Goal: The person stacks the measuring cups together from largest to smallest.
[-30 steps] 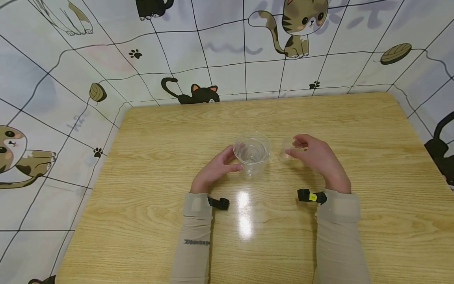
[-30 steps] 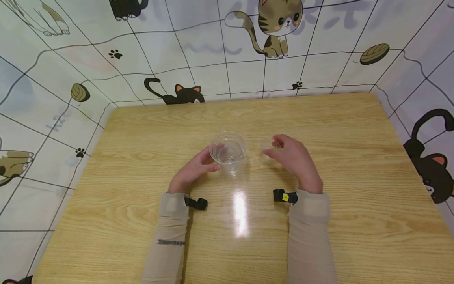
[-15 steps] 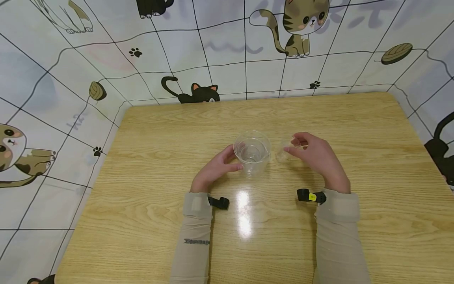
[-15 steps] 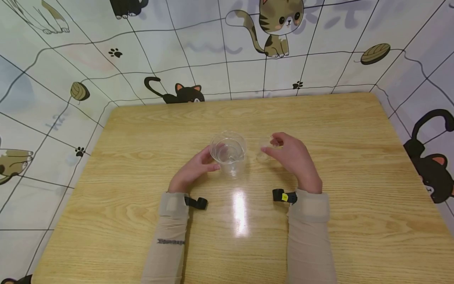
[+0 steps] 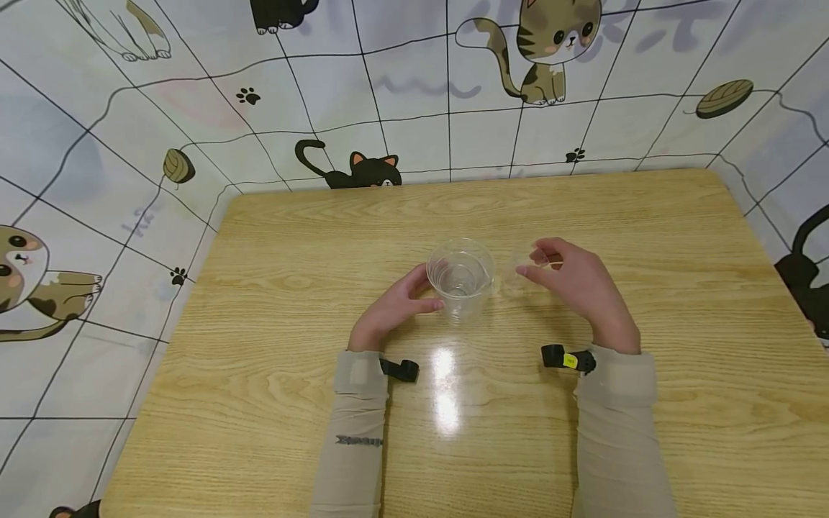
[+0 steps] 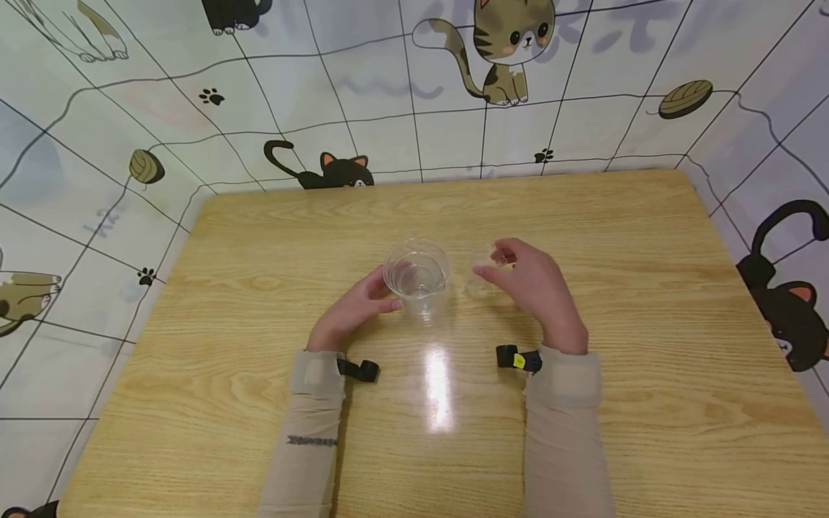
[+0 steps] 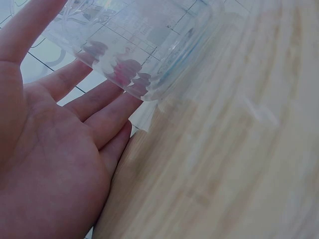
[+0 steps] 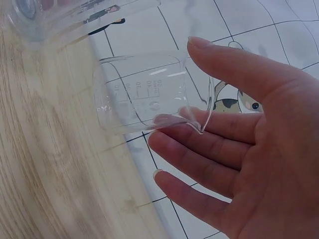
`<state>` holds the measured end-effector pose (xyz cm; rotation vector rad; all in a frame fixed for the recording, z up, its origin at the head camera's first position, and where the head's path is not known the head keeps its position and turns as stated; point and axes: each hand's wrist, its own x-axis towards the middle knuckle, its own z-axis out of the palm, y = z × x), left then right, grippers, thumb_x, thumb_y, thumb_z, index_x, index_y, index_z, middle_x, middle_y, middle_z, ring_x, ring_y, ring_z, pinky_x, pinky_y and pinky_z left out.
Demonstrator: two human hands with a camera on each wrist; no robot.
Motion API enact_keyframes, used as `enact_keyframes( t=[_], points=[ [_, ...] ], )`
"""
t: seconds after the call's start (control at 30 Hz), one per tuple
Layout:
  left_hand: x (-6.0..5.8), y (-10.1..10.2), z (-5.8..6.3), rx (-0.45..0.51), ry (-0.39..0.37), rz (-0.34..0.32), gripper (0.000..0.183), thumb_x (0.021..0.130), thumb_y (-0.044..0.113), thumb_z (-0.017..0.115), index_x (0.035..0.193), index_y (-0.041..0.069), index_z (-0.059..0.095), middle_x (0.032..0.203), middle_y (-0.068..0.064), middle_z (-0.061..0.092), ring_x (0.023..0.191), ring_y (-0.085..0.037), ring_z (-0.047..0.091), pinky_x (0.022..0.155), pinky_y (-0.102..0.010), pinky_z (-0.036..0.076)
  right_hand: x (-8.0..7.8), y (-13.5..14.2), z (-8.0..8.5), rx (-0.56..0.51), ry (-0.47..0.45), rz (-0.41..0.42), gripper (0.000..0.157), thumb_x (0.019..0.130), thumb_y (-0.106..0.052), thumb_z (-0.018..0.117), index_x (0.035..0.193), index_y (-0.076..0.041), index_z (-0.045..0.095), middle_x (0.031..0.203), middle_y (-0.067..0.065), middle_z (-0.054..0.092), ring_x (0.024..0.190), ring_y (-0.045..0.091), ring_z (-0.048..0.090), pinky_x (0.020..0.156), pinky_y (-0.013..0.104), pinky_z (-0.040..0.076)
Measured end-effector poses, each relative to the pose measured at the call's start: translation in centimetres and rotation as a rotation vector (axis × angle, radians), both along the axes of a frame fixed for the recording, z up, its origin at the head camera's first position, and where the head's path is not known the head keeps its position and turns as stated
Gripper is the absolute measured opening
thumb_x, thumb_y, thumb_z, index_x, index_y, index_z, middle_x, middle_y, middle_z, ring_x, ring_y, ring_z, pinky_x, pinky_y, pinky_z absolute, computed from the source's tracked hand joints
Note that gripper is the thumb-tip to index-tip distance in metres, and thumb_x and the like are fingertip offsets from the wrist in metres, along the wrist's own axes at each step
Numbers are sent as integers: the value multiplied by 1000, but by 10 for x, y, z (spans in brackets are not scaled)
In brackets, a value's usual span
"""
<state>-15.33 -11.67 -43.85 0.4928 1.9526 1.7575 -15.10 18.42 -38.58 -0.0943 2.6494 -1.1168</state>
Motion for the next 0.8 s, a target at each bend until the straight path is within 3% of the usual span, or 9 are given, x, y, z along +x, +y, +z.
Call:
enact_keyframes(
  t=[0.8],
  points=[
    [-1, -1, -1, -11, -16, -1, 70, 83, 14, 68, 143, 22, 32, 145, 8, 35, 136, -16, 28, 111, -39, 22, 3, -20, 8, -14, 88, 36, 77, 77, -64, 58, 133, -13, 44, 122, 4, 55, 116, 29, 49, 94, 47, 39]
  ],
)
